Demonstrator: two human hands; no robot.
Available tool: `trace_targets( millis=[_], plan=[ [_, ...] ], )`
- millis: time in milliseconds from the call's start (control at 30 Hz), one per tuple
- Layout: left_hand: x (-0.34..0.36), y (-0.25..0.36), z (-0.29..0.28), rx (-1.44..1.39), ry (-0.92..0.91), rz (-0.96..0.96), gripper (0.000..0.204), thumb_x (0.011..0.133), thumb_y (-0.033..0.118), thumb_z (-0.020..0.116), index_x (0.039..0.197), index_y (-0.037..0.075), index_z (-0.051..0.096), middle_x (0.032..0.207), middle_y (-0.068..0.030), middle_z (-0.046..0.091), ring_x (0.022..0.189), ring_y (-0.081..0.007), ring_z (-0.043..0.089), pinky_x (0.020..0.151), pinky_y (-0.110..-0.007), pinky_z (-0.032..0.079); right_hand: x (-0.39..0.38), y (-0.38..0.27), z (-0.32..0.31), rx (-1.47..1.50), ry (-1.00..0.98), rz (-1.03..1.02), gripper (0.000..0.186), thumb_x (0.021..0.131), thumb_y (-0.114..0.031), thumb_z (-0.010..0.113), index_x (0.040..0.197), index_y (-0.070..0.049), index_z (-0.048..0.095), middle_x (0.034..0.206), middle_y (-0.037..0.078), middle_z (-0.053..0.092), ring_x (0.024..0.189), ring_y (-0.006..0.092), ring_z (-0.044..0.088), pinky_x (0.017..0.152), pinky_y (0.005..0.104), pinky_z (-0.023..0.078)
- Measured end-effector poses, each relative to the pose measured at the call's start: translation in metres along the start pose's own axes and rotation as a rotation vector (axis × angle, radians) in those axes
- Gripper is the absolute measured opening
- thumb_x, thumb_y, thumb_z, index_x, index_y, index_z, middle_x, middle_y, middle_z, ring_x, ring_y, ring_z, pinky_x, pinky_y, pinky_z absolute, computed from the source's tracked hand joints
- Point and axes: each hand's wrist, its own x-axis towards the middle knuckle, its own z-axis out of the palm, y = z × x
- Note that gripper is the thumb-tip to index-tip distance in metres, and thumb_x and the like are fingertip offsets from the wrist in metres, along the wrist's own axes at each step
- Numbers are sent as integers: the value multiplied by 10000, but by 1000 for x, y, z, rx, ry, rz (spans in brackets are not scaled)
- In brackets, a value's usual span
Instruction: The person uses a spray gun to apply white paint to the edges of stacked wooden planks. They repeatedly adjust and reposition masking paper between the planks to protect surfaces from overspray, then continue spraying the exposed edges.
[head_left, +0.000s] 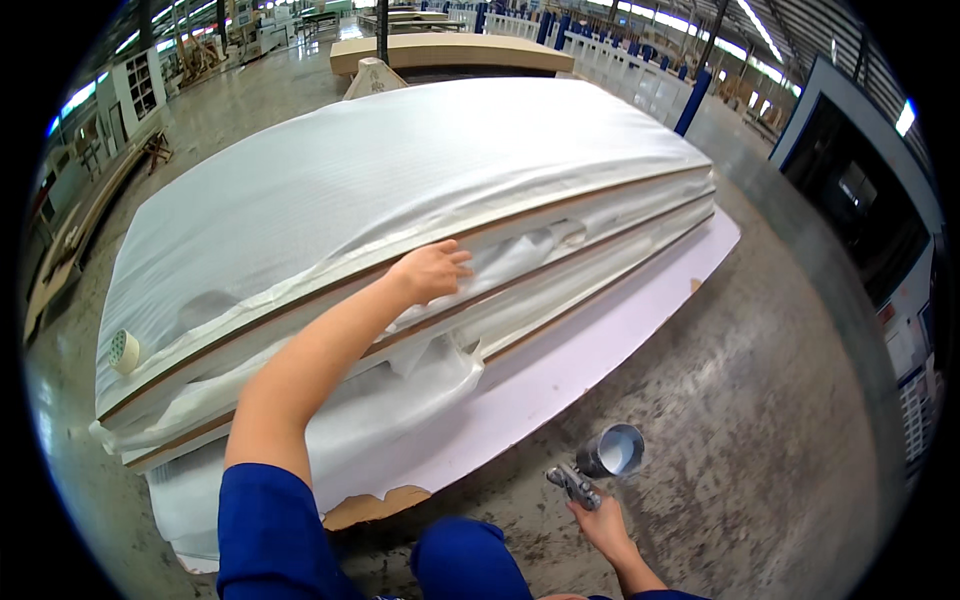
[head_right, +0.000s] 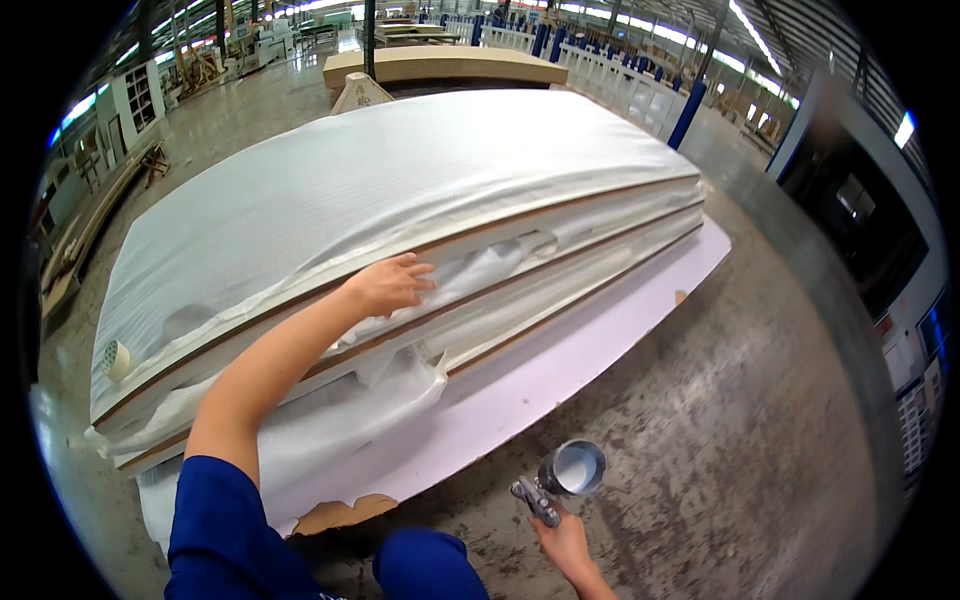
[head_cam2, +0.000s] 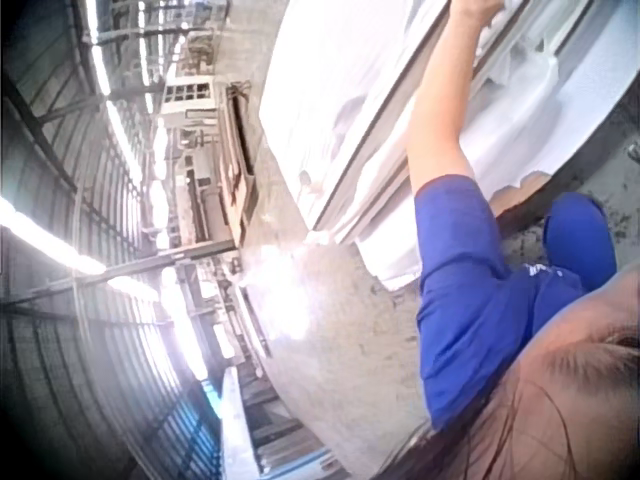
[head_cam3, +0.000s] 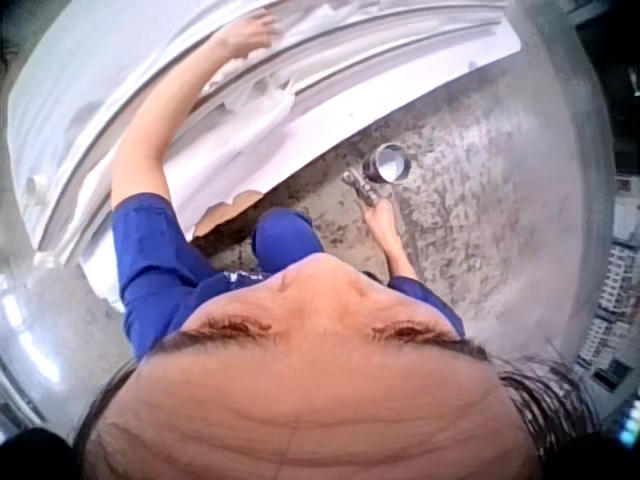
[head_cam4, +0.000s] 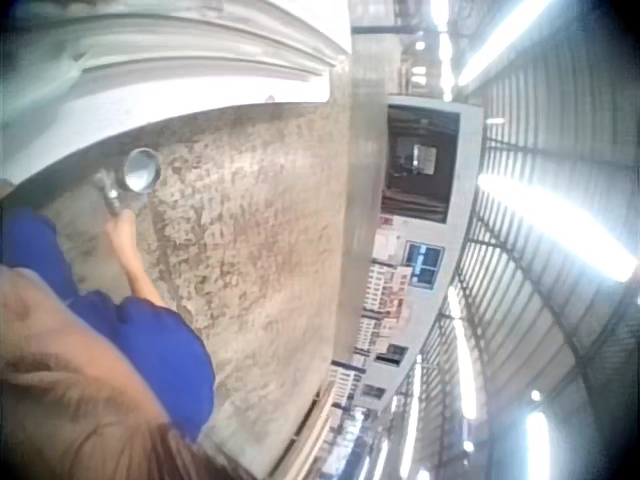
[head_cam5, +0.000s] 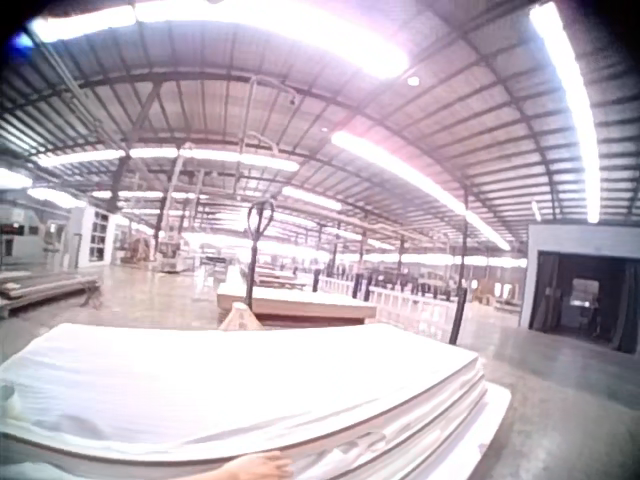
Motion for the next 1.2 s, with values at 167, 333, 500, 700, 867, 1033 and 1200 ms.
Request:
trace_targets(
  millis=[167, 333, 500, 700, 867, 1033, 1200],
  plan=[
    [-7, -4, 6, -94, -26, -22, 577, 658, 335, 801, 1183, 232, 586, 1316, 93, 545, 1424, -198, 210, 1187, -523, 25, 35, -24, -40, -144, 48, -62, 264, 807, -191, 736, 884, 45, 648, 610, 65, 606, 469, 126, 560, 449, 306, 445],
    [-15, -11, 2, -124, -101, -9, 578, 658, 342, 796, 1181, 227, 578, 1289, 82, 561, 1427, -199, 200, 1155, -610, 43, 51, -80, -62, 36, 81, -134, 264, 800, -209, 746, 803, 40, 659, 580, 59, 596, 466, 129, 559, 449, 298, 444],
    [0, -23, 22, -67, 54, 96, 601, 646, 340, 805, 1184, 205, 571, 1346, 30, 508, 1404, -197, 265, 1123, -661, 70, 67, -107, -63, 73, 151, -167, 269, 809, -200, 743, 730, 25, 621, 570, 19, 556, 444, 102, 507, 421, 283, 402],
    [19, -28, 36, -68, 117, 135, 731, 600, 379, 823, 1230, 154, 528, 1332, 60, 515, 1396, -181, 280, 1127, -653, 59, 62, -95, -32, 212, 253, -194, 292, 813, -206, 735, 708, 21, 586, 539, 15, 521, 482, 94, 482, 460, 307, 383],
    [2, -33, 22, 34, 15, 180, 797, 645, 474, 783, 1318, 167, 488, 1355, 68, 509, 1401, -152, 265, 1124, -653, 69, 58, -121, -6, 210, 263, -154, 280, 824, -204, 710, 691, 15, 597, 532, 18, 525, 458, 101, 477, 454, 300, 378],
    [1, -39, 30, 97, 52, 245, 808, 660, 555, 742, 1321, 168, 487, 1332, 76, 531, 1393, -143, 279, 1121, -658, 48, 81, -141, 22, 240, 293, -106, 297, 830, -213, 704, 665, 8, 594, 520, 25, 527, 445, 103, 492, 438, 301, 371],
    [8, -42, 27, 141, 51, 257, 786, 693, 584, 705, 1330, 176, 488, 1325, 86, 536, 1389, -140, 287, 1119, -656, 39, 93, -191, 35, 260, 327, -126, 343, 828, -243, 717, 630, -8, 566, 504, 2, 496, 430, 94, 455, 417, 292, 347]
  ],
)
